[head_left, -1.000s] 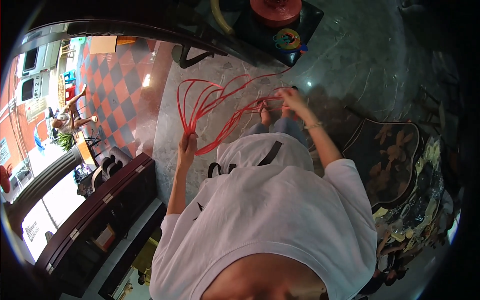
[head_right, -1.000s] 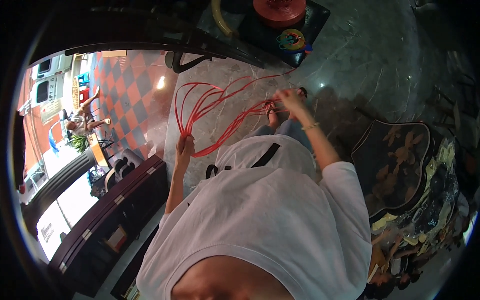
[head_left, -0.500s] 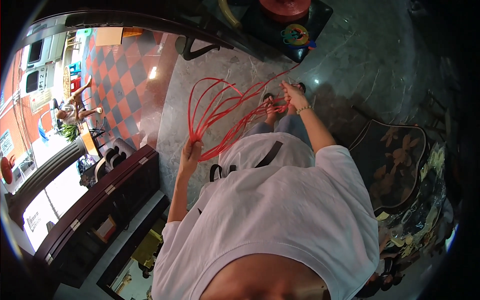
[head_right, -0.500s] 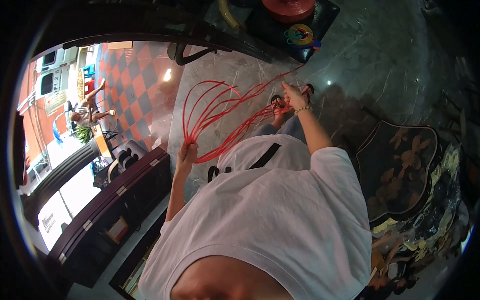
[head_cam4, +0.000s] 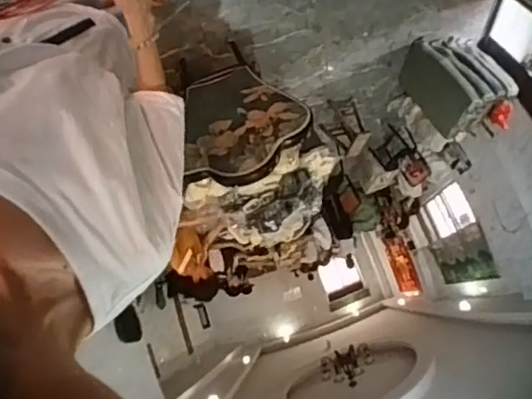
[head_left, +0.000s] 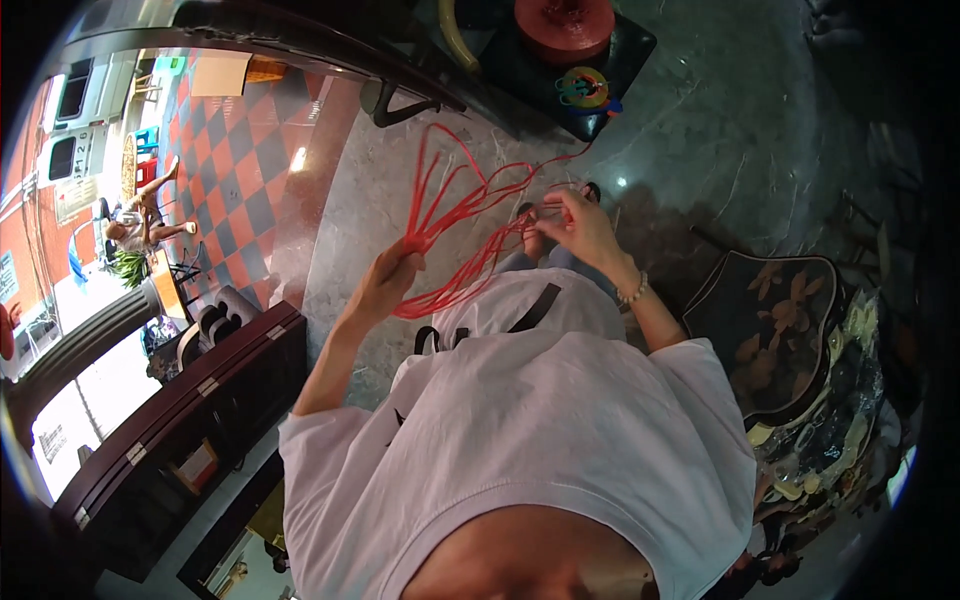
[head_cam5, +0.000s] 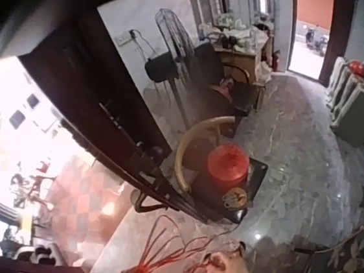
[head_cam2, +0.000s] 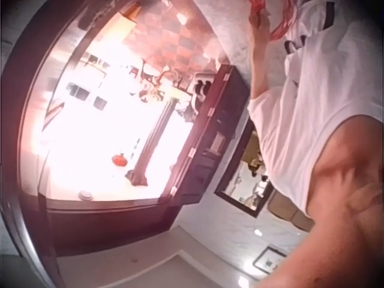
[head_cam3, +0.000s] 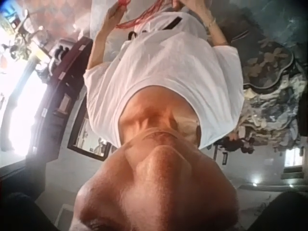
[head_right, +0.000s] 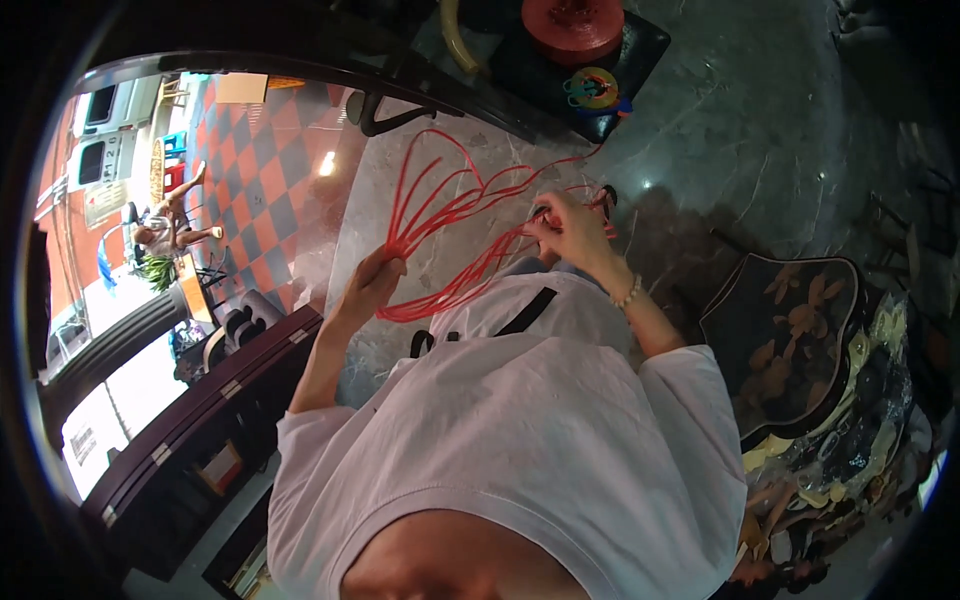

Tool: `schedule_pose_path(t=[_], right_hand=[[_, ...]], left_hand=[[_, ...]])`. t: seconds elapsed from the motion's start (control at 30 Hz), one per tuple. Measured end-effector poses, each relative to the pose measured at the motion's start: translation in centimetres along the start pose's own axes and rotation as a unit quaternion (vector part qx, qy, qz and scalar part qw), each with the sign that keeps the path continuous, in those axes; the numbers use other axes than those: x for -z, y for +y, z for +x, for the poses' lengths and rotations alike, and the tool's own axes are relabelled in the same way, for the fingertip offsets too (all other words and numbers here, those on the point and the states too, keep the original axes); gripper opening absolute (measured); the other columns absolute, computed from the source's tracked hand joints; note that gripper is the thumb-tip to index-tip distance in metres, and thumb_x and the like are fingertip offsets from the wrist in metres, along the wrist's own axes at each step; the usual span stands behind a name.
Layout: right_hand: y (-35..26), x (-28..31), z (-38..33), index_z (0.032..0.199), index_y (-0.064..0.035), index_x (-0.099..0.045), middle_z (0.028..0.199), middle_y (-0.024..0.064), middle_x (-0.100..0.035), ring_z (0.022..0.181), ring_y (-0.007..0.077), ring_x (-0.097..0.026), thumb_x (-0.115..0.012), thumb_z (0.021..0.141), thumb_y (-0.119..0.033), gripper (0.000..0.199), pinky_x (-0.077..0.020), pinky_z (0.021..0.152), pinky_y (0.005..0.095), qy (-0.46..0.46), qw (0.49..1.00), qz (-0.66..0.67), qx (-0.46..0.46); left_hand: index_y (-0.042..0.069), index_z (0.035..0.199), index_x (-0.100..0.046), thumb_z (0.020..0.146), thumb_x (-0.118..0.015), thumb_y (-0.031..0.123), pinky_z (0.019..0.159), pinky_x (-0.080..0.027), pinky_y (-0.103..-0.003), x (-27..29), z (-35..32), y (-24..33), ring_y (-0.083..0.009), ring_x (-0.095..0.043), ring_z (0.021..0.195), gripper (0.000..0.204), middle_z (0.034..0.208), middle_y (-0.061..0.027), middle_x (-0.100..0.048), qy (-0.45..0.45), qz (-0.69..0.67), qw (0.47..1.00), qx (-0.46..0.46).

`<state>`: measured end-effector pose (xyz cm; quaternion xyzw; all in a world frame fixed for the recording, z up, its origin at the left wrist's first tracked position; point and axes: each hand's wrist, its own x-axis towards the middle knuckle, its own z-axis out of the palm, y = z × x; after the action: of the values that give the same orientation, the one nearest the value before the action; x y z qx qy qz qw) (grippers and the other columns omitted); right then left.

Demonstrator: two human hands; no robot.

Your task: Untangling and preparing lengths of red plastic straps for packaging use.

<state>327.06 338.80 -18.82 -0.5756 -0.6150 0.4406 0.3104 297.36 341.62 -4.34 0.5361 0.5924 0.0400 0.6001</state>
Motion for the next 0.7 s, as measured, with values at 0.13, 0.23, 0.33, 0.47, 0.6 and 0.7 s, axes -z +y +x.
schedule_pose_path(t=[0.13,0.23,0.33,0.47,0.6,0.7], right_hand=[[-9.7,1.3,0.7,0.12,-0.0138,-0.046,0.1,0.0056,-0.055,0.071,0.024,-0.059,-0.072,0.068,-0.024,0.059,-0.0477,0.058,0.035,-0.007,0.989,-0.002,0.15],[-12.3,0.0,1.9,0.118,-0.016,-0.047,0.096,0.004,-0.053,0.071,0.0244,-0.058,-0.068,0.07,-0.023,0.053,-0.0476,0.059,0.0348,-0.063,0.971,-0.1,0.21],[-9.0,-0.5,4.0,0.104,-0.0138,-0.053,0.089,0.004,-0.051,0.073,0.025,-0.058,-0.063,0.074,-0.021,0.033,-0.0473,0.06,0.0359,-0.095,0.948,-0.188,0.237],[2.7,0.9,6.3,0.088,-0.0097,-0.054,0.09,0.005,-0.051,0.075,0.0267,-0.058,-0.057,0.076,-0.018,0.014,-0.0474,0.063,0.0376,-0.088,0.944,-0.25,0.198],[9.2,5.2,5.6,0.091,-0.0103,-0.053,0.09,0.0056,-0.05,0.077,0.0285,-0.058,-0.056,0.079,-0.019,0.015,-0.0478,0.063,0.0382,-0.066,0.951,-0.289,0.088],[11.3,6.5,5.3,0.092,-0.0106,-0.053,0.09,0.0061,-0.051,0.075,0.0289,-0.058,-0.056,0.08,-0.021,0.016,-0.0478,0.063,0.0385,-0.05,0.946,-0.313,0.074]], left_hand=[[0.002,0.092,-0.052,0.089,-0.043,0.022,0.059,-0.039,-0.032,-0.1,1.8,4.1,-0.0179,-0.049,0.063,0.022,0.067,-0.0064,-0.05,-0.056,0.162,0.98,-0.098],[0.002,0.099,-0.053,0.088,-0.043,0.024,0.069,-0.041,-0.04,-0.1,2.5,6.7,-0.0308,-0.055,0.074,0.027,0.077,-0.0159,-0.057,-0.141,0.256,0.949,-0.118],[0.002,0.103,-0.053,0.088,-0.042,0.024,0.073,-0.041,-0.043,0.5,2.3,8.2,-0.0359,-0.055,0.08,0.029,0.082,-0.02,-0.058,-0.184,0.32,0.92,-0.128],[0.002,0.102,-0.053,0.089,-0.041,0.025,0.073,-0.041,-0.042,2.8,2.2,9.8,-0.0343,-0.056,0.081,0.029,0.084,-0.019,-0.058,-0.174,0.398,0.897,-0.086],[0.004,0.094,-0.053,0.091,-0.041,0.025,0.064,-0.04,-0.034,5.4,2.2,9.8,-0.0209,-0.051,0.068,0.024,0.073,-0.0087,-0.052,-0.153,0.351,0.923,-0.042],[0.005,0.088,-0.052,0.092,-0.041,0.023,0.059,-0.037,-0.028,6.6,2.4,9.3,-0.0126,-0.043,0.062,0.022,0.068,-0.003,-0.045,-0.185,0.295,0.937,0.025]])
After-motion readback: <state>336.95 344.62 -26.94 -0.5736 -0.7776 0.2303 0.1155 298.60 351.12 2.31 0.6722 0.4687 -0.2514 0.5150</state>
